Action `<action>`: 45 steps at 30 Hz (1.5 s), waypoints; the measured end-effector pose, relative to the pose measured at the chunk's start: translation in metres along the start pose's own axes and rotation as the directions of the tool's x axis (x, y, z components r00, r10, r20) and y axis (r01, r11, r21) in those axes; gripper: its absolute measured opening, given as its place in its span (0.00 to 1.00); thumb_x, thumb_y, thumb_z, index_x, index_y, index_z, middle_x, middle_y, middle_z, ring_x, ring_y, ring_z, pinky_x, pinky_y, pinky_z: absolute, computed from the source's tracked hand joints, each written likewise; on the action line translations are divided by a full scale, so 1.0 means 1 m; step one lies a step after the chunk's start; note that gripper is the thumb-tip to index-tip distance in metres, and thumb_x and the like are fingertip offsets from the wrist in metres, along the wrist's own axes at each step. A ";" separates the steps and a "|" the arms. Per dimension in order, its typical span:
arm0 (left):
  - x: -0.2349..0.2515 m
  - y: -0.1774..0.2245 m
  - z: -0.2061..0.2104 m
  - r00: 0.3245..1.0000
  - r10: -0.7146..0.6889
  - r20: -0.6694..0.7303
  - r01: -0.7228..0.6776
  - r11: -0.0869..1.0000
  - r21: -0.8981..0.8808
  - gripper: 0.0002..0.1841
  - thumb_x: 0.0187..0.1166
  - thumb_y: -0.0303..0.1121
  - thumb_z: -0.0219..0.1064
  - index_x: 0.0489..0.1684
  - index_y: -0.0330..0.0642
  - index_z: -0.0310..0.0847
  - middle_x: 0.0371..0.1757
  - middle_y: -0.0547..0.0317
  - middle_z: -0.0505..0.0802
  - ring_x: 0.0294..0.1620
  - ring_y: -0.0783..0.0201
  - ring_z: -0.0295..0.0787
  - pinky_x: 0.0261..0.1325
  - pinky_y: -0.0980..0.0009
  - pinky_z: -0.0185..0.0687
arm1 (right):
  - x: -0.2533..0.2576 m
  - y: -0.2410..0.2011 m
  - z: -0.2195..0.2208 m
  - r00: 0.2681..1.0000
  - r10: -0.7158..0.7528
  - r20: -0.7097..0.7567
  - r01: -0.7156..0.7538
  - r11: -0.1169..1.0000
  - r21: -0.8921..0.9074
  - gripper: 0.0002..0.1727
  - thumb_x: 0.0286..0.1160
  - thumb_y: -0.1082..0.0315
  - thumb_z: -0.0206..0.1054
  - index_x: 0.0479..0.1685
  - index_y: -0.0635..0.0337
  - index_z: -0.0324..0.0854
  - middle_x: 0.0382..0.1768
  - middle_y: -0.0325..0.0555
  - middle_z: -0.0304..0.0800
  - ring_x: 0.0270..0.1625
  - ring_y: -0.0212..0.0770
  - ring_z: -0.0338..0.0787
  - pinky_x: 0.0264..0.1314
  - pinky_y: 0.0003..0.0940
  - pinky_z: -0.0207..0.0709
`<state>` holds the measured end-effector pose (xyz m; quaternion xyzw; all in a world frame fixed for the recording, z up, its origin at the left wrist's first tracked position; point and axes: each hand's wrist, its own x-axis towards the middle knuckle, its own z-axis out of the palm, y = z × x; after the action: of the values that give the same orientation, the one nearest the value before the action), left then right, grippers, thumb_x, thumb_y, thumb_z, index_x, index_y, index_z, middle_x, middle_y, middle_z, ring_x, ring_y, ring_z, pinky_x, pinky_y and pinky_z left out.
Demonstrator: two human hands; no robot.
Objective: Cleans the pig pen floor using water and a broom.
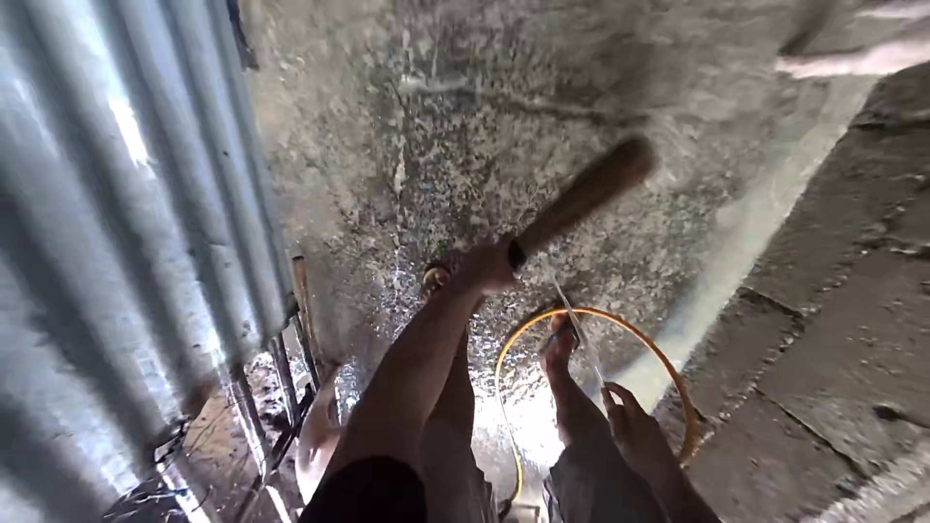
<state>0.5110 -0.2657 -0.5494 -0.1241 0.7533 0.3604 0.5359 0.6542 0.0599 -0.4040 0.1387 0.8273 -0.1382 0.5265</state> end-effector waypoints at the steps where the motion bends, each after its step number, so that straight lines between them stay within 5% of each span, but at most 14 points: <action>1: -0.014 0.001 0.005 1.000 0.020 -0.007 -0.020 1.000 0.015 0.47 0.64 0.43 0.77 0.91 0.58 0.58 0.54 0.41 0.93 0.55 0.38 0.92 0.53 0.31 0.84 | -0.004 0.000 0.000 1.000 -0.016 -0.003 0.016 1.000 0.008 0.25 0.92 0.60 0.49 0.82 0.59 0.71 0.30 0.58 0.90 0.30 0.57 0.89 0.39 0.60 0.83; 5: -0.072 -0.047 0.006 0.894 -0.324 -0.310 0.141 0.860 -0.490 0.43 0.72 0.38 0.77 0.89 0.41 0.58 0.59 0.37 0.91 0.60 0.46 0.92 0.66 0.45 0.86 | -0.006 -0.001 0.000 0.999 -0.016 0.035 0.013 0.998 0.063 0.26 0.93 0.56 0.49 0.81 0.57 0.75 0.36 0.60 0.93 0.36 0.59 0.93 0.45 0.62 0.84; 9: -0.016 -0.079 -0.003 0.718 -0.584 -0.379 0.062 0.596 -0.801 0.42 0.70 0.32 0.78 0.85 0.35 0.59 0.63 0.35 0.86 0.59 0.45 0.87 0.59 0.45 0.86 | 0.001 0.015 0.004 0.997 0.029 0.067 -0.039 0.987 0.157 0.26 0.93 0.56 0.49 0.81 0.59 0.74 0.36 0.58 0.93 0.35 0.56 0.92 0.45 0.60 0.84; 12: 0.033 -0.002 0.029 0.914 -0.382 -0.138 0.334 0.900 -0.278 0.46 0.67 0.46 0.79 0.84 0.33 0.60 0.60 0.33 0.90 0.60 0.39 0.90 0.64 0.37 0.84 | 0.005 0.027 0.007 0.997 0.051 0.053 -0.059 0.982 0.180 0.26 0.93 0.56 0.49 0.81 0.59 0.74 0.32 0.56 0.91 0.32 0.53 0.90 0.42 0.57 0.84; 17: -0.006 0.081 0.026 0.996 -0.044 0.081 0.032 0.989 0.144 0.47 0.65 0.44 0.76 0.90 0.51 0.57 0.56 0.40 0.92 0.56 0.38 0.91 0.54 0.33 0.84 | -0.003 0.013 -0.006 1.000 -0.006 0.010 0.004 0.985 0.173 0.25 0.93 0.59 0.50 0.79 0.62 0.75 0.34 0.59 0.92 0.34 0.56 0.91 0.44 0.58 0.84; 20: -0.065 0.024 0.016 0.974 -0.192 -0.120 0.185 0.980 -0.068 0.45 0.70 0.45 0.74 0.91 0.49 0.56 0.63 0.43 0.91 0.63 0.44 0.90 0.65 0.38 0.83 | -0.008 0.005 -0.014 1.000 0.006 0.029 -0.012 0.982 0.190 0.26 0.93 0.58 0.50 0.83 0.59 0.72 0.35 0.59 0.92 0.34 0.58 0.91 0.44 0.60 0.84; 23: -0.083 -0.042 -0.027 0.793 -0.463 -0.397 0.230 0.829 -0.509 0.44 0.73 0.36 0.77 0.89 0.36 0.55 0.61 0.35 0.89 0.60 0.45 0.90 0.66 0.46 0.85 | -0.003 0.003 -0.003 0.999 0.032 -0.016 -0.027 0.971 0.238 0.26 0.93 0.58 0.51 0.83 0.58 0.71 0.32 0.58 0.91 0.31 0.56 0.90 0.41 0.60 0.83; 25: -0.038 -0.069 -0.075 0.663 -0.591 -0.460 0.077 0.665 -0.743 0.35 0.78 0.34 0.74 0.83 0.31 0.63 0.64 0.33 0.86 0.61 0.45 0.87 0.63 0.46 0.84 | 0.002 0.006 0.013 0.998 0.048 -0.050 -0.033 0.961 0.274 0.26 0.92 0.58 0.50 0.83 0.60 0.71 0.33 0.58 0.91 0.32 0.55 0.90 0.41 0.60 0.83; 27: 0.033 -0.062 -0.111 0.679 -0.615 -0.401 -0.017 0.533 -0.846 0.29 0.79 0.42 0.69 0.76 0.36 0.71 0.60 0.39 0.88 0.54 0.48 0.87 0.54 0.44 0.85 | 0.004 0.002 0.027 0.993 0.101 -0.068 -0.074 0.944 0.323 0.25 0.92 0.59 0.50 0.81 0.61 0.73 0.36 0.58 0.92 0.34 0.54 0.91 0.43 0.59 0.85; 31: 0.106 0.045 -0.084 0.967 -0.149 -0.209 0.075 0.943 -0.323 0.42 0.65 0.34 0.78 0.83 0.36 0.63 0.61 0.33 0.88 0.60 0.40 0.89 0.62 0.39 0.85 | 0.012 -0.013 0.036 0.987 0.129 -0.093 -0.094 0.946 0.312 0.25 0.92 0.59 0.50 0.80 0.60 0.73 0.42 0.60 0.92 0.41 0.57 0.93 0.49 0.63 0.84; 33: 0.083 0.101 -0.058 1.000 0.028 0.001 -0.028 0.994 0.103 0.47 0.58 0.39 0.83 0.86 0.46 0.64 0.55 0.34 0.91 0.55 0.35 0.90 0.54 0.31 0.85 | 0.013 -0.015 0.043 0.991 0.067 -0.115 -0.036 0.966 0.258 0.26 0.91 0.57 0.50 0.80 0.61 0.73 0.48 0.61 0.93 0.47 0.59 0.94 0.54 0.65 0.84; 36: 0.033 0.114 -0.021 0.988 0.142 0.061 -0.152 0.965 0.213 0.45 0.65 0.41 0.78 0.89 0.57 0.60 0.52 0.42 0.93 0.52 0.39 0.93 0.49 0.33 0.86 | 0.008 -0.005 0.048 0.984 0.053 -0.169 -0.011 0.971 0.237 0.26 0.91 0.56 0.50 0.79 0.59 0.75 0.50 0.59 0.94 0.48 0.58 0.95 0.54 0.64 0.85; 40: -0.032 0.021 -0.016 0.921 -0.192 -0.338 0.110 0.962 -0.248 0.44 0.68 0.41 0.79 0.88 0.44 0.60 0.57 0.40 0.92 0.57 0.47 0.92 0.62 0.44 0.87 | 0.004 0.001 0.049 0.991 0.055 -0.123 -0.013 0.947 0.320 0.27 0.91 0.55 0.53 0.81 0.59 0.75 0.54 0.58 0.93 0.51 0.55 0.95 0.58 0.61 0.86; 45: 0.028 -0.021 -0.037 0.719 -0.537 -0.440 -0.130 0.519 -0.845 0.25 0.84 0.36 0.64 0.77 0.36 0.67 0.53 0.43 0.87 0.46 0.54 0.87 0.48 0.51 0.87 | 0.012 0.018 0.045 0.997 0.067 0.043 -0.080 0.887 0.456 0.28 0.90 0.58 0.57 0.86 0.58 0.69 0.59 0.57 0.91 0.53 0.50 0.93 0.64 0.53 0.85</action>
<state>0.4856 -0.3007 -0.5767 -0.5759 0.6027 0.5319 0.1492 0.6937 0.0607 -0.4349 0.2880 0.7589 -0.3106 0.4947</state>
